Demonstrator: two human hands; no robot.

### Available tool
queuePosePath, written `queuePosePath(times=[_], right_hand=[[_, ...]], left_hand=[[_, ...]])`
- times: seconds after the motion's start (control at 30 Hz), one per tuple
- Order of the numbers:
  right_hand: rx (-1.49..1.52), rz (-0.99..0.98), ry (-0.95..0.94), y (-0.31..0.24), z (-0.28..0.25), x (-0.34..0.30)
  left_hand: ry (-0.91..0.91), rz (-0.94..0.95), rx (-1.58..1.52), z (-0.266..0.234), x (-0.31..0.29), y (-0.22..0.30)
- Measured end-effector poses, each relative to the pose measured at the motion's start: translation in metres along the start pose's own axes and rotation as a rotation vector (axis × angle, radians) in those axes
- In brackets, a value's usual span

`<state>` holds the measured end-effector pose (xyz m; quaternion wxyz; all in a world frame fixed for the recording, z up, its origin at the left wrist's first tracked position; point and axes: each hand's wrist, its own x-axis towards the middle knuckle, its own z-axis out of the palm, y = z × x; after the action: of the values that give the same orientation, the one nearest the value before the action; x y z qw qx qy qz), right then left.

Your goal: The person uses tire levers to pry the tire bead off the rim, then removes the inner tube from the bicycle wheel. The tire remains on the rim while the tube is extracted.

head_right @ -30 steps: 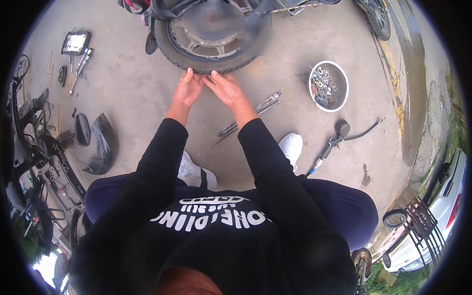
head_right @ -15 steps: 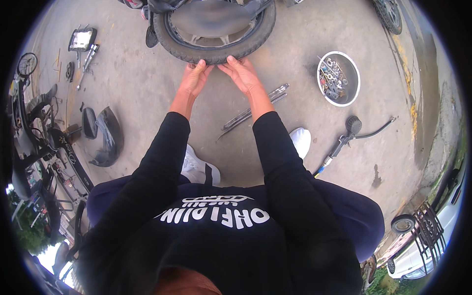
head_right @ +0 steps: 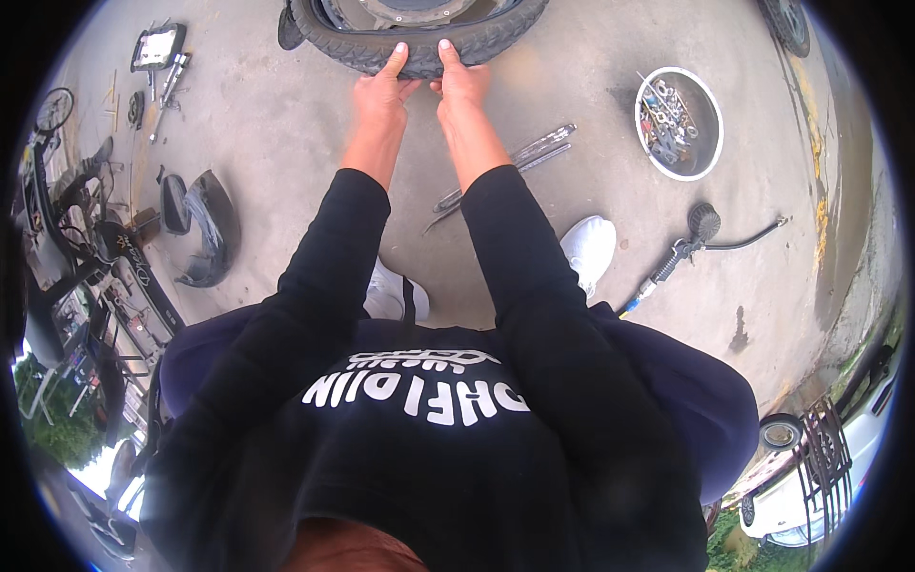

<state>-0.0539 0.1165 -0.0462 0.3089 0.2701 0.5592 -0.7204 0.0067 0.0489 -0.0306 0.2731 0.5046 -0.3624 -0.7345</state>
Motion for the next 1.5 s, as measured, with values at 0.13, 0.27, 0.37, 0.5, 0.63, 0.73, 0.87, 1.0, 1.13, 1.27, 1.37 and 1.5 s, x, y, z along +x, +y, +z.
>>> queuePosePath(times=[0.13,0.27,0.37,0.5,0.63,0.73,0.87,1.0,1.13,1.27,1.37,1.5], right_hand=[[-0.053,-0.002,0.059,-0.004,0.006,-0.003],[-0.078,0.031,0.06,-0.005,0.006,-0.004],[-0.052,0.094,-0.063,-0.008,-0.006,0.003],[-0.045,0.166,-0.399,-0.019,-0.038,0.008],[0.33,0.129,-0.635,-0.058,-0.072,0.036],[0.329,0.093,-0.686,-0.048,-0.078,0.05],[0.289,0.03,-0.551,-0.023,-0.063,0.043],[0.196,-0.013,-0.39,-0.013,-0.048,0.045],[0.187,-0.058,-0.24,-0.007,-0.033,0.03],[0.335,-0.045,-0.299,-0.005,-0.026,0.011],[0.418,0.028,-0.526,-0.004,-0.042,0.004],[0.385,0.036,-0.517,0.001,-0.048,0.006]], left_hand=[[0.131,-0.068,0.042,0.01,0.003,0.002],[0.142,-0.099,0.034,0.008,0.006,0.004],[0.116,-0.123,0.035,0.007,0.01,-0.001],[0.035,-0.144,0.018,-0.009,0.021,-0.002],[-0.077,-0.159,0.202,-0.032,0.045,0.022],[-0.215,-0.203,0.346,-0.047,0.073,0.046],[-0.332,-0.25,0.174,-0.062,0.079,0.052],[-0.373,-0.351,-0.377,-0.061,0.039,0.0],[-0.57,-0.301,-0.424,-0.016,0.0,-0.039],[-0.499,-0.096,-0.279,-0.014,0.011,-0.038],[-0.501,-0.116,-0.09,-0.032,0.017,-0.02],[-0.411,-0.077,-0.039,-0.029,0.012,-0.02]])
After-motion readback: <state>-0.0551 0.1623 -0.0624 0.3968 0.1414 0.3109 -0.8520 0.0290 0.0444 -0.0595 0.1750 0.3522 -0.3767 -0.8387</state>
